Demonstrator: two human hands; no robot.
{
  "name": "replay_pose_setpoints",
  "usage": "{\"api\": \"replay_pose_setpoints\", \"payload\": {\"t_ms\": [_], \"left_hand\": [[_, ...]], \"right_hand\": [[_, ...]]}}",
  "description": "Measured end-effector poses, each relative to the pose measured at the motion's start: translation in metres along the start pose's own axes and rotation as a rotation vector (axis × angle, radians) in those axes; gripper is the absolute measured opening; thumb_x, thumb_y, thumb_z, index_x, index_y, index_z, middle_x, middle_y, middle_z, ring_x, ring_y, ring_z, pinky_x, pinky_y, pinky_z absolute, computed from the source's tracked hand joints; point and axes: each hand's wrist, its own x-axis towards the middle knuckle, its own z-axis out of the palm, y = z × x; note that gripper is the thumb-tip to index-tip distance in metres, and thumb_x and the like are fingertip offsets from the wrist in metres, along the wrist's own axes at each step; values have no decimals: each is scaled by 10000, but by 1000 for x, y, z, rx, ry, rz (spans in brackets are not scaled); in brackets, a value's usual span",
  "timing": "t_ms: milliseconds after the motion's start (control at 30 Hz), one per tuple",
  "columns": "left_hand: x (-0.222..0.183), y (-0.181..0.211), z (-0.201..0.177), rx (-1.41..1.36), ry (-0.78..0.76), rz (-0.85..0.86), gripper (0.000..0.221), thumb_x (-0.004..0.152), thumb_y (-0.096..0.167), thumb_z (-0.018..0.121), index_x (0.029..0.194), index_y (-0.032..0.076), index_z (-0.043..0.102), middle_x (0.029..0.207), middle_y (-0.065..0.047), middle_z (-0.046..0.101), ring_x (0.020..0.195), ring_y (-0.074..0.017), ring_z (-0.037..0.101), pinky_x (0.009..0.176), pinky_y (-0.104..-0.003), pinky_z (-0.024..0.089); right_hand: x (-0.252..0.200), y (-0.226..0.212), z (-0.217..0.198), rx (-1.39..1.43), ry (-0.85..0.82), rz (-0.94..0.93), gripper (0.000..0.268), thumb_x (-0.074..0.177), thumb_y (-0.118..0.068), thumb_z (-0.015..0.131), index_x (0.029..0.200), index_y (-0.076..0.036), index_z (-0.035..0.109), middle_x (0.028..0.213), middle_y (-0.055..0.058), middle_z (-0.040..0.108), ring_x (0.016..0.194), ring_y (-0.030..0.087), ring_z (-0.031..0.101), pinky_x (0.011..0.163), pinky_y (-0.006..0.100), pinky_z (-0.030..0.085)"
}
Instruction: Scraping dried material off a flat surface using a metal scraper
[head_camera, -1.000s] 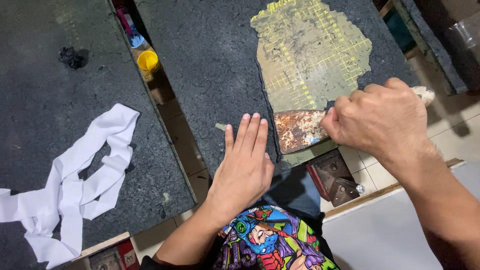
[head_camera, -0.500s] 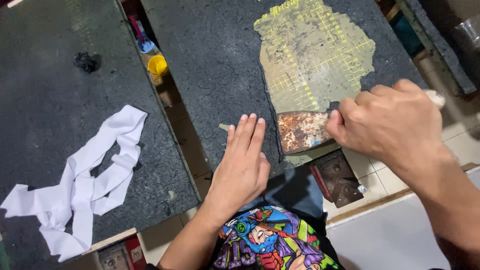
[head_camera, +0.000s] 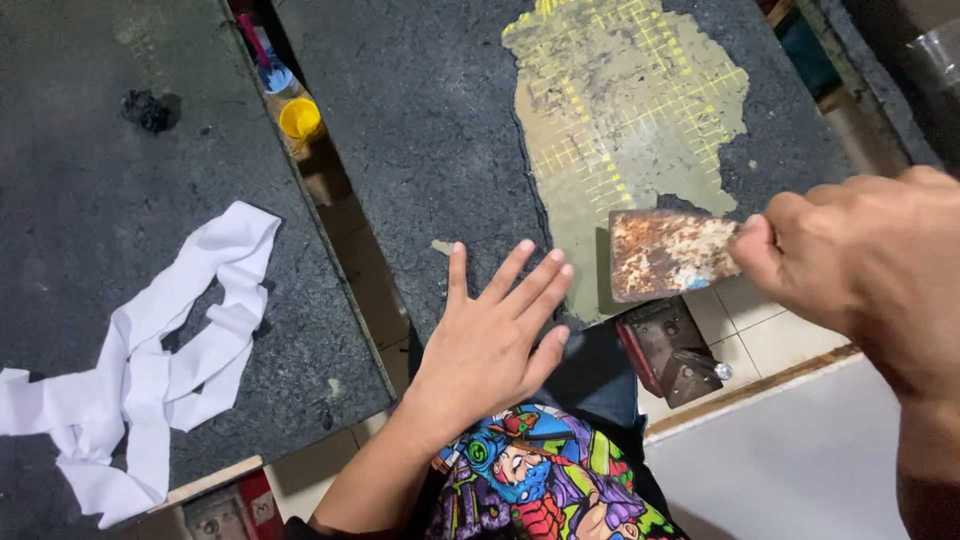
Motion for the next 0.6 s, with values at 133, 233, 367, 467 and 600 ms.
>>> {"api": "replay_pose_setpoints", "payload": {"t_ms": [133, 233, 367, 467, 600], "left_hand": [[2, 1, 3, -75, 50, -51, 465, 1067, 353, 436, 1439, 124, 595, 1511, -17, 569, 1461, -262, 441, 1132, -774, 242], [2, 1, 7, -93, 59, -66, 437, 1058, 323, 422, 1391, 130, 629, 1487, -30, 586, 1448, -262, 455, 1124, -785, 244], [3, 1, 9, -92, 85, -71, 414, 1042, 318, 448, 1349, 135, 658, 1452, -30, 611, 1429, -260, 476, 1110, -792, 263], [3, 2, 9, -120, 106, -91, 391, 1037, 292, 463, 1317, 119, 673, 1413, -37, 631, 1415, -262, 490, 1117, -790, 253], [-1, 1, 9, -138, 153, -90, 351, 1021, 292, 514, 1265, 116, 696, 1399, -44, 644, 1403, -253, 518, 1124, -784, 267]], "right_hand": [[7, -13, 3, -37, 38, -64, 510, 1148, -411, 487, 644, -331, 501, 659, -92, 573, 743, 145, 681, 710, 313, 402], [17, -16, -5, -63, 58, -98, 482, 1124, -422, 511, 646, -354, 521, 609, -88, 568, 709, 121, 688, 655, 283, 394], [22, -25, -3, -106, 68, -98, 465, 1098, -469, 459, 662, -354, 571, 685, -116, 643, 690, 95, 693, 702, 287, 436], [20, -31, -4, -83, 162, -111, 425, 1060, -475, 524, 660, -345, 586, 676, -88, 643, 661, 117, 668, 720, 284, 423], [18, -37, -2, -64, 59, -119, 436, 1118, -470, 492, 700, -368, 560, 686, -130, 620, 728, 111, 695, 710, 306, 446]]}}
